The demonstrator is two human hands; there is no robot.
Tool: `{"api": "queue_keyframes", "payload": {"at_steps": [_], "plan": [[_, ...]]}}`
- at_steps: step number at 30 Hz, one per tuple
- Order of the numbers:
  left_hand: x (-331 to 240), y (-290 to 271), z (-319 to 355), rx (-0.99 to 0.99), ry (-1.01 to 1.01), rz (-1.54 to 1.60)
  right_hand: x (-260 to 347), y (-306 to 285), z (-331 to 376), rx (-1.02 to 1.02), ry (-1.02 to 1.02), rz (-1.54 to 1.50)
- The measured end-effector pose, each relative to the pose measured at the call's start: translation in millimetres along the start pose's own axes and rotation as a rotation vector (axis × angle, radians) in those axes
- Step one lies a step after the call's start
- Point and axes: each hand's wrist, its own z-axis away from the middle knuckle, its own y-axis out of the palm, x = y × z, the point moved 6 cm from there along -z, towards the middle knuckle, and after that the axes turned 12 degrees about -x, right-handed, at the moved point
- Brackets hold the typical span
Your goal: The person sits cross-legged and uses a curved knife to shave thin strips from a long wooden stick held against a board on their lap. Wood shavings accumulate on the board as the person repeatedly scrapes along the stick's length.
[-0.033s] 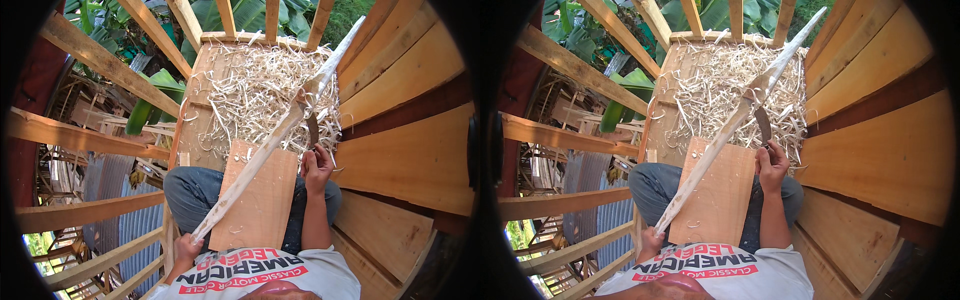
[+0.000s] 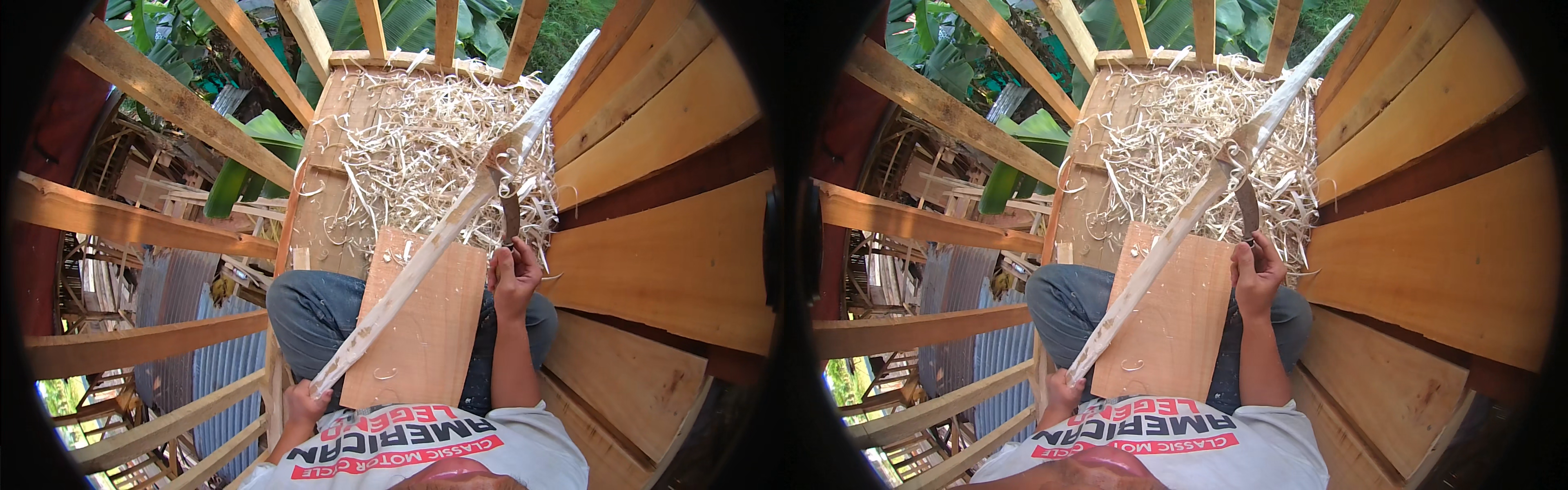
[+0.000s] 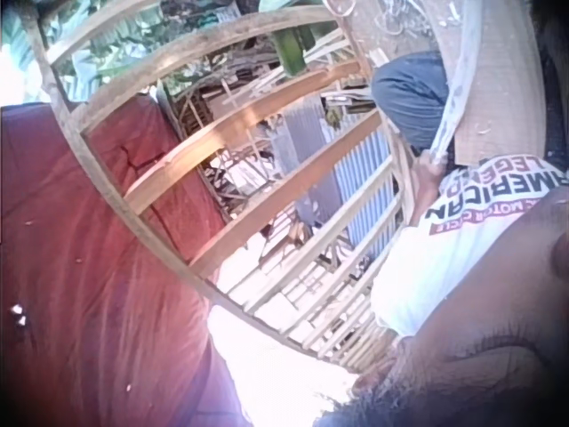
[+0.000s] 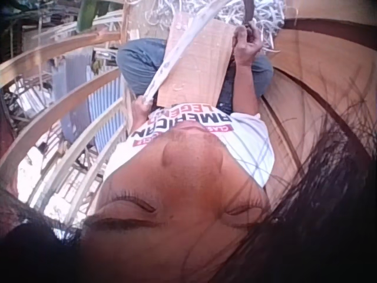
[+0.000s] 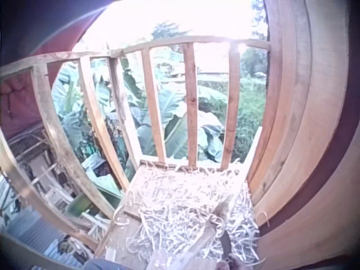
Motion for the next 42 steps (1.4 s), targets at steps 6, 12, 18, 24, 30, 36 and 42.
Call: {"api": "queue_keyframes", "payload": {"at_steps": [6,12,18,24,30,36,42], "plan": [[7.4,1.7,3.8,0.012,0.008,0.005,-8.8,6.0,0.9,0.168,0.380,-0.266],[4.5,0.4,1.7,0.045,0.010,-0.018,-4.8,11.6,14.7,0.459,0.612,-0.342],[-0.7,-2.1,-2.0,0.035,0.010,0.002,-2.2,14.0,20.6,0.082,0.345,0.007],[6.2,0.6,-0.4,0.059,0.034,-0.034,2.0,-20.6,1.2,-0.177,-0.372,0.280],[6.8,0.0,0.5,0.068,0.010,-0.034,12.4,-13.8,5.4,0.054,0.260,-0.278],[7.0,0.7,2.1,0.047,-0.021,0.012,-2.8,23.9,38.2,0.649,0.490,0.039],[10.0,0.9,2.8,0.076,-0.016,-0.027,15.2,-14.4,-6.7,0.143,0.429,-0.359]]}}
